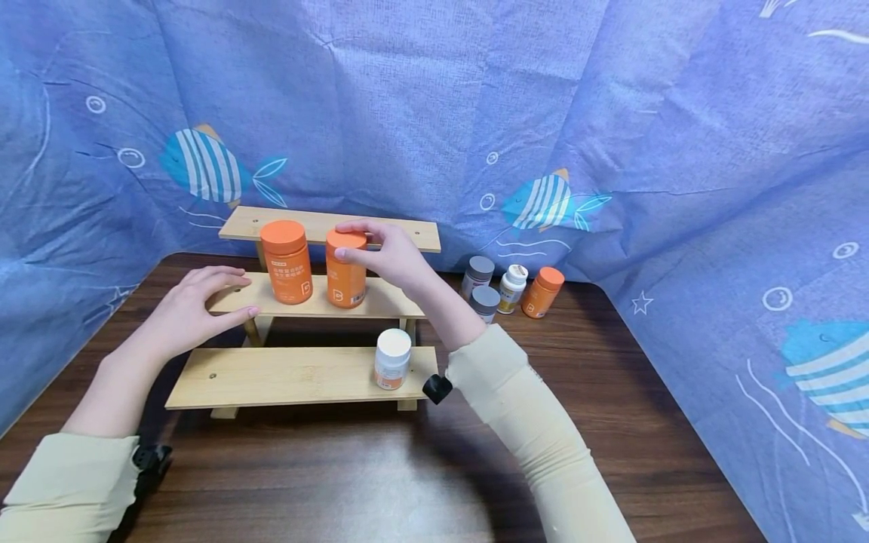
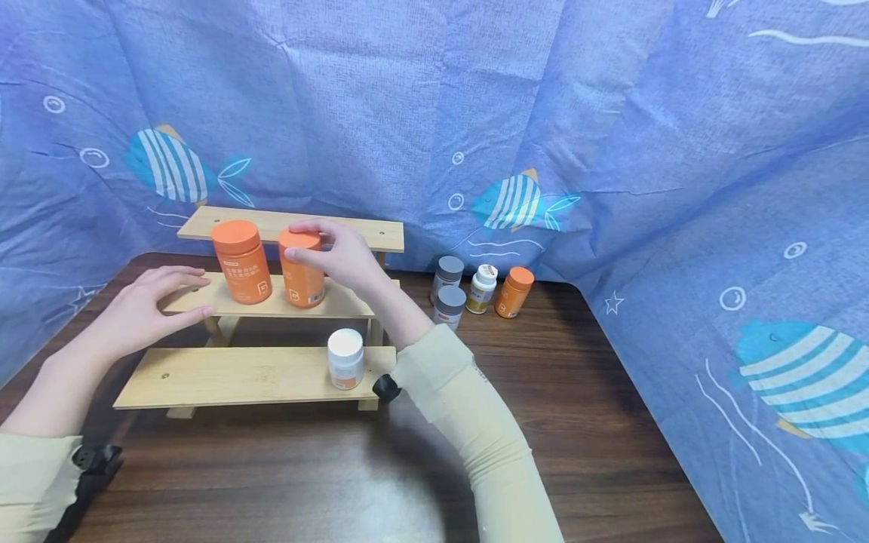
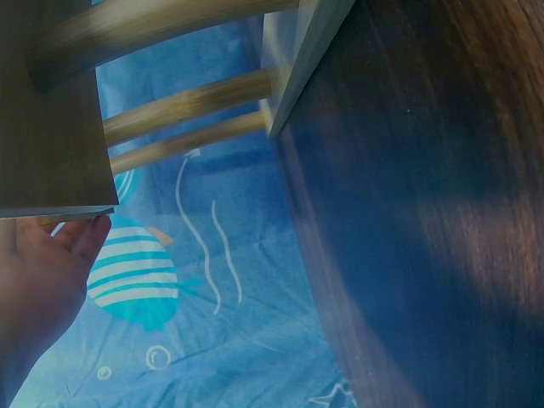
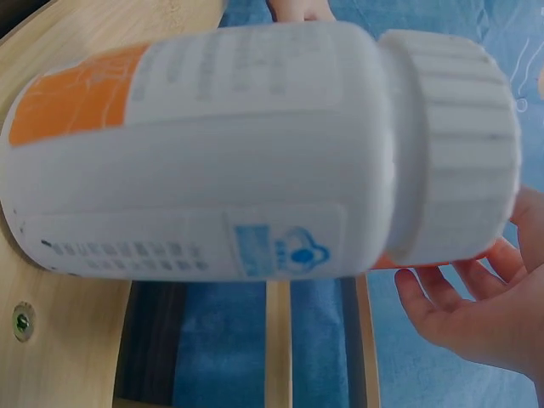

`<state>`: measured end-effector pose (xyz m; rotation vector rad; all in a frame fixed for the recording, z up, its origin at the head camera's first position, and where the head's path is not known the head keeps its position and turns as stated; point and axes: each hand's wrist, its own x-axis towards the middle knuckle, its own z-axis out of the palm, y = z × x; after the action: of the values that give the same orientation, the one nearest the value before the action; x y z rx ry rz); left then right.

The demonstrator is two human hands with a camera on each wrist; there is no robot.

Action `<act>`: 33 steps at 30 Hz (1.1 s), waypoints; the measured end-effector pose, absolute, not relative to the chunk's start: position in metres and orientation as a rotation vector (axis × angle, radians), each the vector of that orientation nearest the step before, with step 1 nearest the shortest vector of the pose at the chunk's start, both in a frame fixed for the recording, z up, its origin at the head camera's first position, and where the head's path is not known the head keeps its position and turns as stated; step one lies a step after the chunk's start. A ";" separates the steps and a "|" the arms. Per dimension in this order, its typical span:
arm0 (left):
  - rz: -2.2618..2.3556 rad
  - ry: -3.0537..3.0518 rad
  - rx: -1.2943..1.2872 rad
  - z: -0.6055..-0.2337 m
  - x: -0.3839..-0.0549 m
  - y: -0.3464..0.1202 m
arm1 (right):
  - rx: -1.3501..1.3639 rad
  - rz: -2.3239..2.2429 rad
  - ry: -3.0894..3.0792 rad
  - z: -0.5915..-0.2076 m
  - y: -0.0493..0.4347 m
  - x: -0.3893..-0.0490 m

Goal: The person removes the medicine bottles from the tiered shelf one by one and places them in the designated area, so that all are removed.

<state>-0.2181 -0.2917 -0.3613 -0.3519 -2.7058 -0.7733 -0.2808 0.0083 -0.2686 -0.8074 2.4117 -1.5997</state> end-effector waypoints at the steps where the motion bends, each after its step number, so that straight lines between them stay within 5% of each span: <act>1: -0.773 -2.704 -0.353 -0.361 -0.218 -0.292 | -0.804 -1.605 2.407 -0.268 0.009 -0.281; 33: -0.781 -2.684 -0.373 -0.363 -0.218 -0.292 | -0.878 -1.609 2.474 -0.250 0.050 -0.269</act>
<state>-0.2183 -0.2922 -0.3625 -0.3730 -2.6841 -0.7807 -0.2694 0.0505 -0.2501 -0.8775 2.4739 -1.6094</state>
